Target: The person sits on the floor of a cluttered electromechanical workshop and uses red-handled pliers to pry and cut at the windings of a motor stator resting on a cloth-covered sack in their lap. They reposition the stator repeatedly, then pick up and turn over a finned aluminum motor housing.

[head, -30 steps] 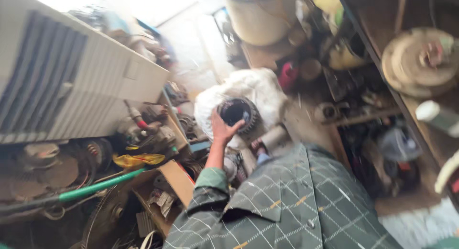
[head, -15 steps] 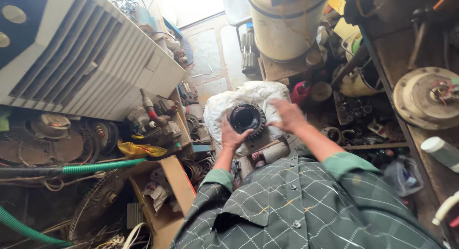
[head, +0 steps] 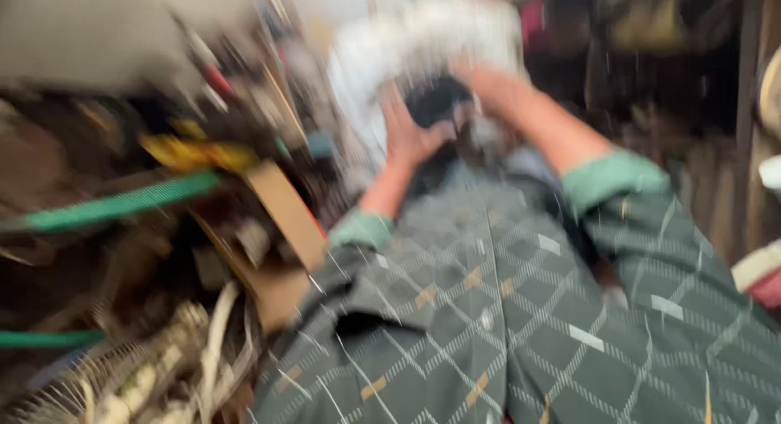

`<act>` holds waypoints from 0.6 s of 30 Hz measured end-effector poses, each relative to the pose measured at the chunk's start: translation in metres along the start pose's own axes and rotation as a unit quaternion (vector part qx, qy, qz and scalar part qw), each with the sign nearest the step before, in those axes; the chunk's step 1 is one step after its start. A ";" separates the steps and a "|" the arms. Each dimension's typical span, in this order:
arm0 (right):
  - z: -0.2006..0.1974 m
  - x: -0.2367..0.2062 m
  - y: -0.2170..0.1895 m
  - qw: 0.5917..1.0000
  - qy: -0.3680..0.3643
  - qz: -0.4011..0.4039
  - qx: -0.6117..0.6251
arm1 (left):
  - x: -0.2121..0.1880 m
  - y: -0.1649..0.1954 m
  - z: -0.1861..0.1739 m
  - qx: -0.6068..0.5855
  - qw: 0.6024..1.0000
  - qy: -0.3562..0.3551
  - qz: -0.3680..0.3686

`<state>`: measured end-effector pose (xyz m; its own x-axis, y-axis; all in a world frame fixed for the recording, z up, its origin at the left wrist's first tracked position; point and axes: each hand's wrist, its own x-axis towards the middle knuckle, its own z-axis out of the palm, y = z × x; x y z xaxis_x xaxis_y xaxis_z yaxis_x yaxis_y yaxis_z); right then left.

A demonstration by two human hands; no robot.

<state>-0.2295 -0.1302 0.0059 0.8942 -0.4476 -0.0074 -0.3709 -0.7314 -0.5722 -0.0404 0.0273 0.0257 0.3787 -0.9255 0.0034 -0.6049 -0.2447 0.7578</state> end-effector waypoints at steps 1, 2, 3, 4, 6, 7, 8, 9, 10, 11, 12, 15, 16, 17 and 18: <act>-0.003 -0.009 -0.003 1.000 -0.010 -0.007 0.014 | -0.003 -0.004 0.003 -0.012 1.000 -0.007 -0.006; -0.006 -0.008 -0.004 0.999 -0.007 -0.025 0.021 | -0.008 -0.008 0.005 -0.005 1.000 -0.003 0.002; -0.010 -0.011 -0.007 1.000 0.005 -0.025 0.015 | -0.009 -0.010 0.006 0.004 1.000 0.007 0.015; -0.013 -0.013 -0.011 0.999 0.016 -0.027 0.008 | -0.011 -0.011 0.008 0.013 0.999 0.018 0.027; -0.020 -0.014 -0.018 1.000 0.025 -0.012 0.002 | -0.013 -0.010 0.009 0.005 1.000 0.024 -0.004; -0.022 -0.012 -0.022 1.000 0.024 0.004 -0.001 | -0.014 -0.008 0.009 0.002 1.000 0.026 -0.017; -0.025 -0.010 -0.024 0.999 0.025 0.019 -0.006 | -0.015 -0.006 0.009 -0.008 0.999 0.035 -0.021; -0.027 -0.006 -0.025 0.999 0.028 0.017 -0.008 | -0.014 -0.004 0.009 -0.016 0.999 0.044 -0.023; -0.029 -0.003 -0.027 0.999 0.029 0.019 -0.010 | -0.015 -0.002 0.010 -0.027 0.998 0.049 -0.025; -0.029 -0.001 -0.029 0.999 0.027 0.024 -0.011 | -0.017 0.000 0.011 -0.021 0.998 0.060 -0.029; -0.029 0.001 -0.031 0.999 0.034 0.024 -0.019 | -0.017 0.000 0.012 -0.014 0.997 0.070 -0.032; -0.019 0.008 -0.035 0.995 0.071 0.044 -0.047 | -0.014 0.000 0.022 0.009 0.992 0.108 -0.062; -0.012 0.010 -0.036 0.993 0.082 0.072 -0.051 | -0.014 0.001 0.025 0.017 0.990 0.118 -0.080; -0.006 0.012 -0.038 0.989 0.094 0.100 -0.054 | -0.012 0.001 0.029 0.018 0.987 0.122 -0.104; 0.001 0.013 -0.038 0.988 0.077 0.124 -0.045 | -0.009 0.001 0.032 0.019 0.984 0.126 -0.127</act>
<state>-0.2036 -0.1081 0.0270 0.7264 -0.6872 -0.0091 -0.6013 -0.6291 -0.4926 -0.0665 0.0260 0.0054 0.6795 -0.7334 -0.0183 -0.4923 -0.4744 0.7298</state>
